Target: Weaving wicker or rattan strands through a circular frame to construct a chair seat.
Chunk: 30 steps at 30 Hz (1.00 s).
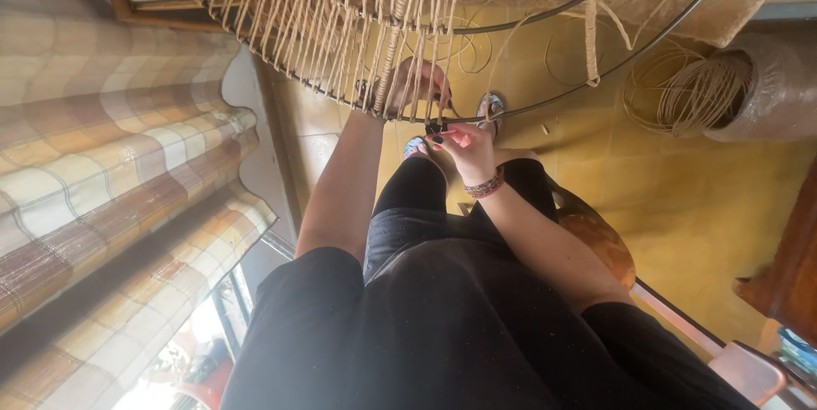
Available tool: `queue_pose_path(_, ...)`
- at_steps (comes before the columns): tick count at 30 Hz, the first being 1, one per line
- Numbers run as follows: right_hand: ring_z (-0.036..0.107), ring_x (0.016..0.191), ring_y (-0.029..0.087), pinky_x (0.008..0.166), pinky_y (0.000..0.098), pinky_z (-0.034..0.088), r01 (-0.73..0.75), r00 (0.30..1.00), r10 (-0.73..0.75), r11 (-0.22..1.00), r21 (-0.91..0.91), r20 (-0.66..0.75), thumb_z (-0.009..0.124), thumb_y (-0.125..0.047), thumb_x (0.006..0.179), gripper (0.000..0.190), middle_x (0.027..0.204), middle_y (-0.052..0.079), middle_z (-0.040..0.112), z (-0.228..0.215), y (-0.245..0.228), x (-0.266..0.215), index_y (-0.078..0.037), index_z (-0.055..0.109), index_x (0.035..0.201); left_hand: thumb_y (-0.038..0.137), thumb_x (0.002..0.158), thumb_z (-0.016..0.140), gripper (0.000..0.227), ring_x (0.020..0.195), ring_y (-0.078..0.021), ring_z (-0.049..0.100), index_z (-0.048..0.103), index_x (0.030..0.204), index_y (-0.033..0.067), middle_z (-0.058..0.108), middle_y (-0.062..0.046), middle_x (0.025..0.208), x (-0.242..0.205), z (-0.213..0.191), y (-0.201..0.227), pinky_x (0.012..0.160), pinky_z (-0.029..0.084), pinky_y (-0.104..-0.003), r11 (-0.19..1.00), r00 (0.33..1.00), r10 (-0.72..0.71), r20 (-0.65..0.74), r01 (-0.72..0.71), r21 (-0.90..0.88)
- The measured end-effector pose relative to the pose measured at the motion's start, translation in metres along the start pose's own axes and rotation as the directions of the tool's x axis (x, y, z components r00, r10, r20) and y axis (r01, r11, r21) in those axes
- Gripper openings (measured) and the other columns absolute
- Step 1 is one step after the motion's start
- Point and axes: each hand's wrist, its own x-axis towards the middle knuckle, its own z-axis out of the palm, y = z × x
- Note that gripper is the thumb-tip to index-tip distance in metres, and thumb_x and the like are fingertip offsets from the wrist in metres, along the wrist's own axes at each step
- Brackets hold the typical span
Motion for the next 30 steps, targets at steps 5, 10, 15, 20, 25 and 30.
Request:
queue_pose_path(5, 0.077, 0.071, 0.026, 0.064, 0.0347, 0.068, 0.032, 0.999, -0.031, 0.998, 0.046, -0.022, 0.079, 0.004, 0.086, 0.01, 0.082, 0.022, 0.075, 0.014, -0.015, 0.001, 0.008, 0.072, 0.092, 0.004, 0.09, 0.071, 0.048, 0.085, -0.0258, 0.076, 0.059, 0.135, -0.0089, 0.071, -0.025, 0.087, -0.011, 0.026, 0.031, 0.082, 0.061, -0.027, 0.996, 0.989, -0.008, 0.151, -0.006, 0.091)
queue_pose_path(10, 0.077, 0.075, 0.026, 0.067, 0.036, 0.067, 0.064, 0.998, -0.062, 0.995, 0.08, -0.031, 0.079, 0.001, 0.086, 0.011, 0.084, 0.022, 0.075, 0.018, -0.022, 0.003, 0.005, 0.073, 0.093, 0.047, 0.087, 0.065, 0.078, 0.092, -0.027, 0.075, 0.054, 0.143, -0.0067, 0.072, -0.025, 0.094, -0.006, 0.004, 0.008, 0.088, 0.058, -0.03, 0.998, 0.991, -0.031, 0.127, 0.024, 0.057)
queue_pose_path(15, 0.075, 0.095, 0.033, 0.086, 0.0436, 0.061, 0.09, 0.996, -0.09, 0.995, -0.033, 0.001, 0.079, 0.002, 0.087, 0.026, 0.101, 0.023, 0.073, 0.006, -0.052, -0.013, 0.01, 0.067, 0.108, 0.069, 0.054, 0.088, 0.135, 0.113, -0.0491, 0.066, 0.038, 0.149, -0.0134, 0.044, -0.042, 0.145, 0.001, -0.057, -0.077, 0.091, 0.06, -0.047, 0.915, 0.973, 0.199, 0.12, -0.141, -0.379)
queue_pose_path(20, 0.074, 0.102, 0.025, 0.085, 0.0405, 0.06, -0.11, 0.994, 0.103, 0.875, -0.471, -0.041, 0.074, -0.014, 0.092, 0.027, 0.116, 0.013, 0.072, -0.048, -0.129, -0.04, -0.008, 0.074, 0.118, 0.032, 0.098, 0.061, 0.031, 0.069, -0.0242, 0.072, 0.08, 0.107, 0.0089, 0.074, -0.013, 0.075, -0.068, 0.008, -0.096, 0.07, 0.055, -0.031, 0.779, 0.793, -0.149, -0.591, 0.462, 0.424)
queue_pose_path(25, 0.074, 0.099, 0.027, 0.079, 0.0353, 0.061, -0.077, 0.99, 0.006, 0.861, -0.502, -0.142, 0.065, -0.004, 0.094, 0.021, 0.112, 0.015, 0.073, -0.112, -0.208, -0.034, -0.004, 0.072, 0.114, 0.011, 0.096, 0.062, 0.03, 0.082, -0.0224, 0.077, 0.069, 0.124, 0.0052, 0.076, -0.016, 0.096, -0.071, 0.125, -0.052, 0.068, 0.059, -0.025, 0.921, 0.81, -0.223, -0.542, 0.357, 0.153)
queue_pose_path(30, 0.073, 0.103, 0.025, 0.078, 0.029, 0.061, 0.047, 0.979, -0.15, 0.818, -0.574, -0.135, 0.065, -0.001, 0.094, 0.02, 0.111, 0.012, 0.073, -0.142, -0.278, 0.011, -0.004, 0.072, 0.112, 0.025, 0.101, 0.06, 0.029, 0.096, -0.0219, 0.075, 0.069, 0.123, 0.0078, 0.076, -0.016, 0.109, -0.034, 0.194, 0.004, 0.084, 0.06, -0.031, 0.931, 0.872, -0.131, -0.471, 0.272, 0.244)
